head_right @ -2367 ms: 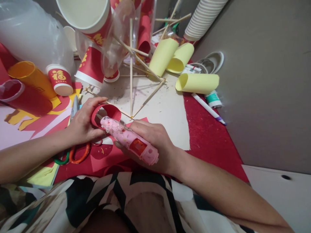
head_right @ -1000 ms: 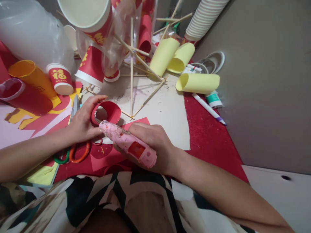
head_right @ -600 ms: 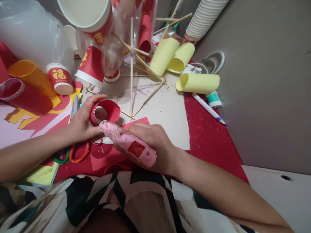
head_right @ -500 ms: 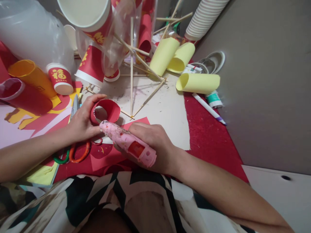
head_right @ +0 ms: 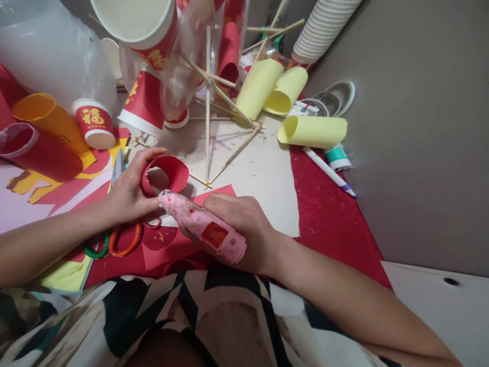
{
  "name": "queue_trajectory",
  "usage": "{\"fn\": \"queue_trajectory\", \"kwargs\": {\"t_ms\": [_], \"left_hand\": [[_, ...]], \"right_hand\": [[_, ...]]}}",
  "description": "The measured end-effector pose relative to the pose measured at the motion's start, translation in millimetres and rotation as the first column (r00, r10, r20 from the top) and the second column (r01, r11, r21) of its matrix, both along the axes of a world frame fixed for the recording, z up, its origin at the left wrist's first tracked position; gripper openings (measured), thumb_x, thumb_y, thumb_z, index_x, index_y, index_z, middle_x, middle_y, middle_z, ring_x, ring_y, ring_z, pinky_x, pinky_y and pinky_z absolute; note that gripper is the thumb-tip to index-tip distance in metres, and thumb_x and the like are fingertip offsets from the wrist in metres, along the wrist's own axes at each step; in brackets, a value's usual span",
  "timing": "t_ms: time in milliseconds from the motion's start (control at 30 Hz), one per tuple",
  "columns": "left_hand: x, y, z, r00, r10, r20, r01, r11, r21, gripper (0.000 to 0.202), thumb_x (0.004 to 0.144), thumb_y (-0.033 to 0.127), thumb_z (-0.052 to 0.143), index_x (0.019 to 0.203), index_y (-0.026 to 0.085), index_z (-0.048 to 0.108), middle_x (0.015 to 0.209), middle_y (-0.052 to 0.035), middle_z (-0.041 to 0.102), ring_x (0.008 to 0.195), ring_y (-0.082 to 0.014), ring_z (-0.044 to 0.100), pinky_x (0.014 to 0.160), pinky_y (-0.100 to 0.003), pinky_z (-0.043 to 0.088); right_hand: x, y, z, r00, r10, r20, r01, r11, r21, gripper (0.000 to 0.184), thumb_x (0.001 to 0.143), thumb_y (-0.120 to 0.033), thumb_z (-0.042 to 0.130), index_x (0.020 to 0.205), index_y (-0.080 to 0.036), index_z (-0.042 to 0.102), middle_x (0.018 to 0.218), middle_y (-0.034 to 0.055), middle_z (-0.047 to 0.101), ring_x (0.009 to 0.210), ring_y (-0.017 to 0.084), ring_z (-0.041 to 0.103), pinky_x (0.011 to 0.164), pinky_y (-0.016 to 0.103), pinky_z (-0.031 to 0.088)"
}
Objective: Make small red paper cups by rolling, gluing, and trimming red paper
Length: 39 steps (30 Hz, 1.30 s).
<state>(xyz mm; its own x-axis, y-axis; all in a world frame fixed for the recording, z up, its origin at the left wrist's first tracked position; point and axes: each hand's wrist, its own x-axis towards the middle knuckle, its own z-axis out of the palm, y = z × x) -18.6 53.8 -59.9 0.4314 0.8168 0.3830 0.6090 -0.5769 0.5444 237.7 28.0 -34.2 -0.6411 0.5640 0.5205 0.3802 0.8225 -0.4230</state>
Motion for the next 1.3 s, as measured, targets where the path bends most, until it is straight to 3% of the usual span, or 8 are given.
{"fn": "queue_trajectory", "kwargs": {"t_ms": [433, 900, 1300], "left_hand": [[1.7, 1.1, 3.1, 0.999, 0.030, 0.029, -0.028, 0.997, -0.067, 0.073, 0.075, 0.035, 0.076, 0.139, 0.022, 0.043, 0.144, -0.0154, 0.055, 0.132, -0.0329, 0.057, 0.113, -0.051, 0.049], [1.8, 1.6, 4.1, 0.996, 0.047, 0.073, -0.039, 0.994, -0.101, 0.073, 0.074, 0.034, 0.078, 0.137, 0.022, 0.043, 0.141, -0.0137, 0.057, 0.123, -0.0298, 0.062, 0.109, -0.048, 0.052], [0.8, 2.9, 2.7, 0.995, 0.025, 0.096, -0.017, 0.996, -0.083, 0.071, 0.075, 0.033, 0.078, 0.136, 0.024, 0.043, 0.141, -0.0133, 0.057, 0.127, -0.0300, 0.060, 0.109, -0.048, 0.052]], "right_hand": [[1.0, 0.5, -1.6, 0.999, 0.025, -0.042, -0.025, 0.999, -0.020, 0.035, 0.094, -0.022, 0.065, 0.072, -0.023, 0.038, 0.061, -0.0073, 0.038, 0.053, 0.007, 0.036, 0.049, 0.025, 0.027], [2.0, 0.7, 0.8, 0.999, 0.034, -0.029, -0.036, 0.997, -0.066, 0.026, 0.094, -0.021, 0.064, 0.074, -0.023, 0.047, 0.061, -0.0045, 0.050, 0.052, 0.010, 0.046, 0.048, 0.030, 0.029], [3.2, 0.6, 0.6, 0.999, 0.023, -0.022, -0.025, 0.998, -0.065, 0.032, 0.093, -0.021, 0.066, 0.073, -0.024, 0.041, 0.058, -0.0050, 0.045, 0.051, 0.011, 0.045, 0.049, 0.030, 0.028]]}}
